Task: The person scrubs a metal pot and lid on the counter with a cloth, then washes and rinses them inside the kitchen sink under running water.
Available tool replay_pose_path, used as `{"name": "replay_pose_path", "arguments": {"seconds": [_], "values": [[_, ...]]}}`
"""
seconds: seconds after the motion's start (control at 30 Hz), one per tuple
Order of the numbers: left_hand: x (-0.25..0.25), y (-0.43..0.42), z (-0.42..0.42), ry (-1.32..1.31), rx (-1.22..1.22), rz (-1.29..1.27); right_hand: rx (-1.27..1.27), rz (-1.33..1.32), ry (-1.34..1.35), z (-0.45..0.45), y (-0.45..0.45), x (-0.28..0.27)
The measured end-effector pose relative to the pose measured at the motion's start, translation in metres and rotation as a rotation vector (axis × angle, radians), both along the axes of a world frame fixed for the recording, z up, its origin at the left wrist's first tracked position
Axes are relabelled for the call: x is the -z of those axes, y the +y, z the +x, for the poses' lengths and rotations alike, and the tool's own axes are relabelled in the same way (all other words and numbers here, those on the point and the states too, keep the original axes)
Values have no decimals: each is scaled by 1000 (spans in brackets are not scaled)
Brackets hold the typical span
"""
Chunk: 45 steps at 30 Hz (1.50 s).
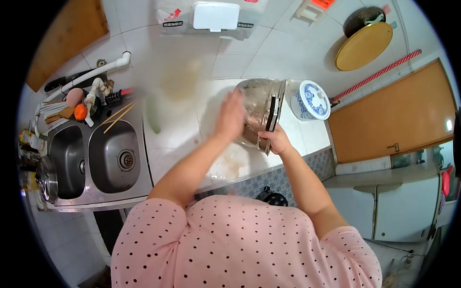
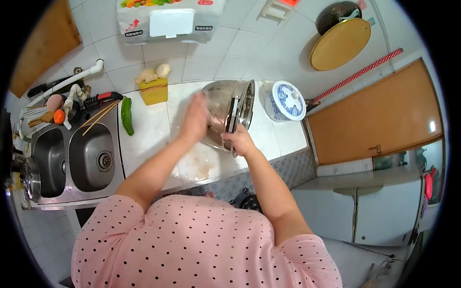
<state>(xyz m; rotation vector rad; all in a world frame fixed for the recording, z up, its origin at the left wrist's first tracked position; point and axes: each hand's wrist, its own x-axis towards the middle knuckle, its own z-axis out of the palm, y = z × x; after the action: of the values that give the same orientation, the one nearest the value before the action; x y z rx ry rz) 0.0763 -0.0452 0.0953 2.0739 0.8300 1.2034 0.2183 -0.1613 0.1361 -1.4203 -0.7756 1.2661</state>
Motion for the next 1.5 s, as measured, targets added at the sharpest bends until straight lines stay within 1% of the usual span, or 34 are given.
{"name": "replay_pose_path", "arguments": {"seconds": [0.03, 0.07, 0.1, 0.17, 0.2, 0.3, 0.33, 0.43, 0.47, 0.5, 0.57, 0.63, 0.7, 0.73, 0.8, 0.83, 0.87, 0.9, 0.97, 1.0, 1.03, 1.07, 1.1, 1.13, 1.17, 1.23, 1.33, 1.43, 1.47, 1.5], "values": [[-23, -26, -5, 324, 9, 134, 18, 16, 18, 2, 1, 3], [-19, -45, -8, 238, 71, 196, 69, 69, 135, -13, 4, -13], [-13, -55, -10, 155, 136, 255, 87, 64, 180, -20, 6, -24], [-7, -23, -9, 133, 83, 133, 135, 39, 274, -26, 7, -34], [-4, -11, -8, 124, 57, 71, 62, 21, 193, -2, 9, -6], [-3, -1, -8, -8, -61, -100, 108, -51, 141, -1, 13, -3], [3, -18, -5, -105, 27, -150, 107, -72, 226, -3, 12, -8], [8, -76, -25, 313, 181, 219, 155, -15, 220, -24, 14, -31], [7, -71, -22, 343, 84, 287, 116, -51, 202, -11, 13, -19], [6, -60, -17, 306, 73, 204, 120, -54, 196, -4, 10, -10], [-26, -18, -12, 231, 44, 30, 123, -68, 179, 0, 3, 1], [-63, 48, -14, 197, 241, -643, 90, -21, 136, -15, -5, -7], [-88, 37, -20, 299, 184, -459, 81, 28, 113, -24, -23, -4], [-94, 25, -18, 348, 162, -365, 65, 42, 37, -21, -31, 5], [-68, -16, -9, 161, 180, 107, 17, 39, 63, -16, -43, 22], [-66, -29, -8, 62, 188, 341, -6, 37, 76, -18, -49, 23], [-66, -24, -10, 119, 162, 484, 41, -17, 106, -20, -58, 22], [-66, -12, -11, 222, 179, 159, 88, -37, 61, -21, -65, 21], [-88, 30, -20, 418, 189, -487, 170, -71, -29, -23, -70, 18], [-57, 56, -11, 625, 169, -227, 174, -119, -45, -24, -71, 11], [-59, 48, -11, 517, 198, -168, 177, -167, -60, -26, -73, 4], [-63, 30, -8, 407, 225, -102, 161, -93, -44, -14, -76, 31], [-65, 7, -6, 301, 261, -40, 152, -24, -24, -7, -80, 46], [-75, -23, -10, 331, 250, 284, 152, 1, -81, -9, -83, 47], [-71, -40, -8, 215, 360, 277, 164, 7, -74, -7, -84, 51], [-69, -32, -3, 292, 314, 328, 192, 14, -54, -5, -91, 65], [-83, 15, 3, 273, 190, -375, 113, -54, -280, -7, -86, 47], [-92, -11, 9, 404, 227, 180, 121, -87, -229, -15, -81, 32], [-86, -26, 11, 160, 344, 416, 110, -17, -219, -11, -83, 37], [-73, -45, 17, 15, 409, 447, 99, -7, -271, -11, -83, 33]]}}
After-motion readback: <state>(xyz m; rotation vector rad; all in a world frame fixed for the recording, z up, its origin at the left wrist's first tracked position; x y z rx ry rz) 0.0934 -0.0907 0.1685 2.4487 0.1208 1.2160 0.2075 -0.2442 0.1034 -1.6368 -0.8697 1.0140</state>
